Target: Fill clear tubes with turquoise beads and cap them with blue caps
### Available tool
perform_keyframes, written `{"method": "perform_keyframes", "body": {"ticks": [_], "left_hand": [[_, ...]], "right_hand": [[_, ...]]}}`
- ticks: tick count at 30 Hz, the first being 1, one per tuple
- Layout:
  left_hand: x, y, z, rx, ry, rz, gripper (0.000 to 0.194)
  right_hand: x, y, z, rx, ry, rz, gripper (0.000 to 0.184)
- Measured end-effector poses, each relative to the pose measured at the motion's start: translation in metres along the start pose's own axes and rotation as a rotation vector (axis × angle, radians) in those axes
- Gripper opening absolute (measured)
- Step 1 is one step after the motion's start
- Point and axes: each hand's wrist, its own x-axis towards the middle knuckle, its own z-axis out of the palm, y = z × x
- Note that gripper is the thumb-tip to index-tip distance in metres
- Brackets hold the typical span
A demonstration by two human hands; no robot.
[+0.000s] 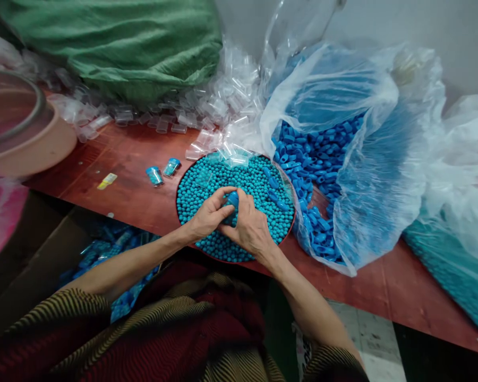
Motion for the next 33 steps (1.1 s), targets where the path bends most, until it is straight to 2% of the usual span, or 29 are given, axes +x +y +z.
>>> {"method": "perform_keyframes", "body": {"ticks": [2, 6, 9, 13, 15, 18, 20, 22, 25, 27, 29, 31, 33], "left_hand": [[-0.003, 0.002, 0.002, -0.073, -0.02, -0.02, 0.031], [-0.006, 0.0, 0.008, -0.13, 0.056, -0.074, 0.019], [-0.008, -0.003, 0.01, -0.074, 0.094, -0.087, 0.017], [-0.014, -0.003, 0.003, 0.121, 0.069, -0.022, 0.014], [-0.019, -0.001, -0.01, 0.267, 0.085, 0.019, 0.015], [-0.027, 0.0, -0.047, 0.473, 0.207, 0.059, 0.025], [-0.031, -0.002, -0.08, 0.622, 0.318, 0.053, 0.029], [-0.033, -0.007, -0.111, 0.779, 0.427, 0.016, 0.03], [-0.034, -0.013, -0.138, 1.07, 0.556, -0.047, 0.037], [-0.031, -0.014, -0.136, 1.203, 0.595, -0.044, 0.04], [-0.025, -0.012, -0.12, 1.231, 0.563, 0.0, 0.037], [-0.015, -0.011, -0.095, 1.169, 0.434, 0.05, 0.032], [-0.001, -0.013, -0.068, 1.071, 0.276, 0.059, 0.029]], "right_hand": [[-0.002, 0.0, 0.003, 0.001, 0.051, -0.03, 0.082], [-0.005, 0.005, 0.013, 0.039, 0.115, -0.06, 0.081], [-0.008, 0.005, 0.023, 0.06, 0.116, -0.04, 0.084], [-0.014, -0.007, 0.031, 0.057, 0.097, 0.003, 0.087], [-0.015, -0.014, 0.028, 0.025, -0.003, 0.001, 0.084], [-0.011, -0.01, 0.017, 0.0, -0.142, -0.027, 0.072], [-0.006, 0.002, 0.011, 0.002, -0.115, 0.002, 0.057], [0.001, 0.019, 0.006, -0.012, -0.03, 0.063, 0.041], [0.012, 0.047, 0.001, -0.041, 0.065, 0.129, 0.03], [0.018, 0.065, -0.007, -0.038, 0.119, 0.156, 0.028], [0.02, 0.082, -0.019, -0.052, 0.173, 0.217, 0.028], [0.02, 0.093, -0.032, -0.124, 0.158, 0.317, 0.028], [0.02, 0.098, -0.04, -0.251, 0.058, 0.397, 0.027]]}}
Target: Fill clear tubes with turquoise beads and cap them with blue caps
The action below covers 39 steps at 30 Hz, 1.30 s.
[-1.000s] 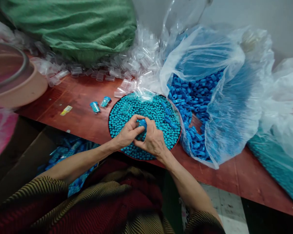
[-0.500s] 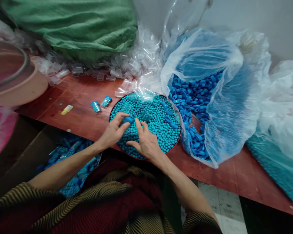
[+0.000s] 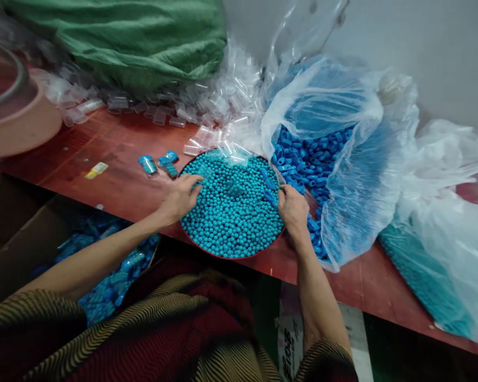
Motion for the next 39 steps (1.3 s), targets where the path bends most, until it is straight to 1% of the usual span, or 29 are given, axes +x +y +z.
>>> {"method": "perform_keyframes", "body": {"ticks": [2, 4, 6, 8, 10, 13, 14, 16, 19, 20, 23, 26, 28, 31, 33, 35, 36, 37, 39], "left_hand": [[0.009, 0.019, 0.019, -0.073, -0.1, 0.023, 0.031], [0.019, 0.03, 0.036, -0.119, -0.155, 0.024, 0.032], [0.027, 0.034, 0.049, -0.152, -0.184, 0.024, 0.03], [0.032, 0.035, 0.056, -0.17, -0.202, 0.024, 0.026], [0.033, 0.035, 0.058, -0.174, -0.222, 0.013, 0.026], [0.032, 0.04, 0.059, -0.142, -0.238, -0.012, 0.028], [0.031, 0.042, 0.059, -0.127, -0.23, -0.017, 0.027], [0.029, 0.046, 0.061, -0.109, -0.206, -0.017, 0.026], [0.029, 0.05, 0.066, -0.125, -0.193, -0.005, 0.031], [0.029, 0.05, 0.068, -0.123, -0.202, -0.003, 0.032], [0.031, 0.049, 0.071, -0.073, -0.251, -0.003, 0.031], [0.033, 0.048, 0.071, -0.035, -0.274, 0.003, 0.031], [0.034, 0.047, 0.069, -0.039, -0.283, 0.018, 0.031], [0.036, 0.043, 0.066, -0.064, -0.306, 0.066, 0.028], [0.037, 0.04, 0.064, -0.075, -0.321, 0.099, 0.026], [0.04, 0.038, 0.064, -0.076, -0.335, 0.121, 0.025], [0.041, 0.037, 0.064, -0.074, -0.342, 0.127, 0.025], [0.042, 0.037, 0.065, -0.074, -0.351, 0.132, 0.025], [0.043, 0.037, 0.064, -0.079, -0.373, 0.132, 0.024]], "right_hand": [[0.001, 0.0, 0.0, -0.162, -0.114, -0.005, 0.029], [0.001, -0.004, 0.006, -0.274, -0.208, -0.048, 0.031], [0.0, -0.009, 0.014, -0.292, -0.271, -0.115, 0.033], [-0.003, -0.011, 0.02, -0.246, -0.281, -0.188, 0.036], [-0.006, -0.013, 0.022, -0.224, -0.276, -0.252, 0.036], [-0.009, -0.014, 0.022, -0.264, -0.267, -0.307, 0.028], [-0.01, -0.015, 0.021, -0.269, -0.255, -0.305, 0.025], [-0.011, -0.019, 0.02, -0.262, -0.221, -0.255, 0.023], [-0.011, -0.026, 0.019, -0.26, -0.23, -0.174, 0.033], [-0.011, -0.029, 0.019, -0.256, -0.245, -0.18, 0.037], [-0.009, -0.039, 0.021, -0.189, -0.266, -0.265, 0.044], [-0.007, -0.045, 0.026, -0.093, -0.21, -0.296, 0.045], [-0.007, -0.044, 0.028, -0.08, -0.181, -0.315, 0.043], [-0.011, -0.031, 0.026, -0.116, -0.23, -0.392, 0.039], [-0.013, -0.02, 0.022, -0.125, -0.233, -0.405, 0.037], [-0.013, -0.015, 0.021, -0.062, -0.162, -0.381, 0.036], [-0.012, -0.017, 0.022, 0.007, -0.111, -0.372, 0.035], [-0.01, -0.02, 0.024, 0.093, -0.067, -0.367, 0.033], [-0.007, -0.03, 0.03, 0.276, -0.022, -0.372, 0.03]]}}
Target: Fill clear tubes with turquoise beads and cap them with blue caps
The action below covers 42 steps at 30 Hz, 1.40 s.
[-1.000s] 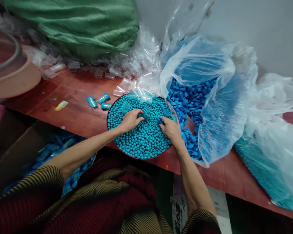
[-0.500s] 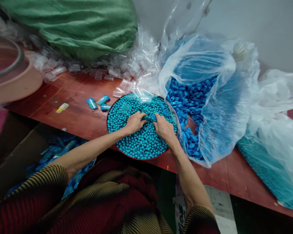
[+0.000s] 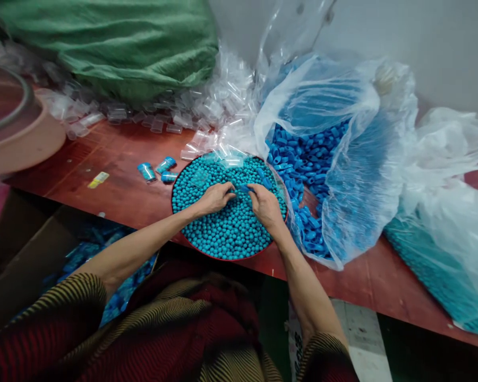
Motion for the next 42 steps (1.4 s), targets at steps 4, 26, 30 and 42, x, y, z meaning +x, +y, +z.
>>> {"method": "perform_keyframes", "body": {"ticks": [4, 26, 30, 42], "left_hand": [[-0.001, -0.002, -0.005, -0.083, -0.022, -0.004, 0.02], [-0.036, 0.016, -0.01, -0.862, 0.046, 0.025, 0.048], [-0.036, 0.021, -0.008, -0.84, 0.13, 0.024, 0.033], [-0.046, 0.013, -0.019, -0.775, -0.069, 0.065, 0.026]], "right_hand": [[0.005, -0.006, 0.011, 0.161, -0.006, 0.022, 0.024], [-0.005, -0.032, 0.0, 0.606, -0.026, 0.291, 0.02], [-0.011, -0.041, 0.004, 0.502, 0.039, 0.235, 0.021], [-0.018, -0.029, -0.008, 0.856, -0.22, 0.377, 0.035]]}}
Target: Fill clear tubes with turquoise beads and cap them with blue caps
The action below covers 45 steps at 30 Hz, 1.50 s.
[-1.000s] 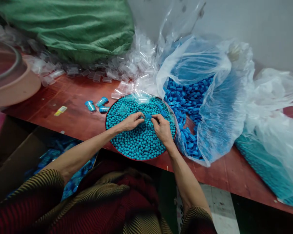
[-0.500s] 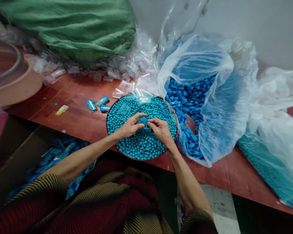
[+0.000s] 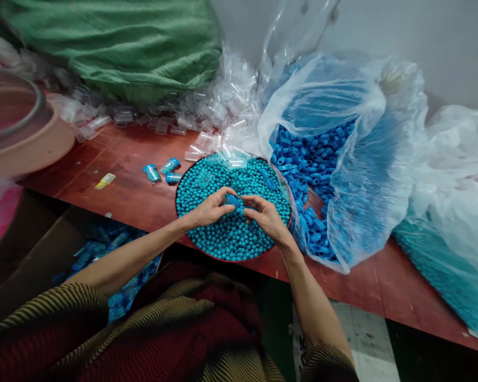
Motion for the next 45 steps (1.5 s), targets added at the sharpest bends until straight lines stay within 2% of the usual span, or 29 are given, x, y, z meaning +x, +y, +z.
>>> {"method": "perform_keyframes", "body": {"ticks": [3, 5, 8, 11, 13, 16, 18, 23, 28, 33, 36, 38, 40, 42, 45], "left_hand": [[-0.004, -0.002, 0.004, 0.034, -0.031, 0.013, 0.026], [-0.005, -0.004, 0.009, 0.036, -0.033, 0.013, 0.025], [-0.005, -0.004, 0.013, -0.017, 0.025, -0.005, 0.026], [-0.003, -0.003, 0.013, -0.082, 0.071, -0.024, 0.031], [-0.002, -0.002, 0.014, -0.126, 0.119, -0.045, 0.04], [-0.002, 0.001, 0.016, -0.142, 0.177, -0.041, 0.05], [-0.004, 0.005, 0.017, -0.131, 0.199, -0.011, 0.046], [-0.008, 0.015, 0.02, -0.225, 0.175, -0.008, 0.028], [-0.013, 0.018, 0.028, -0.345, 0.266, -0.123, 0.018], [-0.014, 0.013, 0.033, -0.249, 0.336, -0.156, 0.014], [-0.016, 0.008, 0.02, -0.036, 0.317, -0.111, 0.012], [-0.023, 0.006, 0.001, 0.152, 0.321, -0.09, 0.017], [-0.033, 0.003, -0.025, 0.334, 0.374, -0.096, 0.025], [-0.046, 0.0, -0.056, 0.509, 0.46, -0.136, 0.03], [-0.063, -0.006, -0.096, 0.825, 0.583, -0.254, 0.035]], "right_hand": [[0.007, 0.0, -0.001, 0.128, 0.143, 0.009, 0.047], [0.011, -0.001, -0.001, 0.118, 0.182, -0.001, 0.043], [0.013, -0.003, -0.002, -0.03, 0.133, -0.039, 0.03], [0.008, -0.003, 0.006, -0.223, 0.105, -0.133, 0.032], [0.002, -0.002, 0.016, -0.38, 0.107, -0.208, 0.041], [-0.007, -0.001, 0.033, -0.624, 0.08, -0.287, 0.07], [-0.011, -0.002, 0.04, -0.735, 0.081, -0.311, 0.084], [-0.014, -0.006, 0.046, -0.891, 0.204, -0.349, 0.077], [-0.011, 0.002, 0.046, -0.923, 0.184, -0.462, 0.075], [-0.011, 0.003, 0.054, -0.958, 0.142, -0.403, 0.078], [-0.012, -0.006, 0.06, -1.035, 0.052, -0.316, 0.076], [-0.011, -0.012, 0.058, -1.082, -0.039, -0.296, 0.072], [-0.006, -0.012, 0.047, -1.093, -0.067, -0.297, 0.065], [0.003, -0.007, 0.028, -1.084, 0.011, -0.29, 0.051], [0.019, 0.006, -0.007, -1.112, 0.216, -0.262, 0.033]]}}
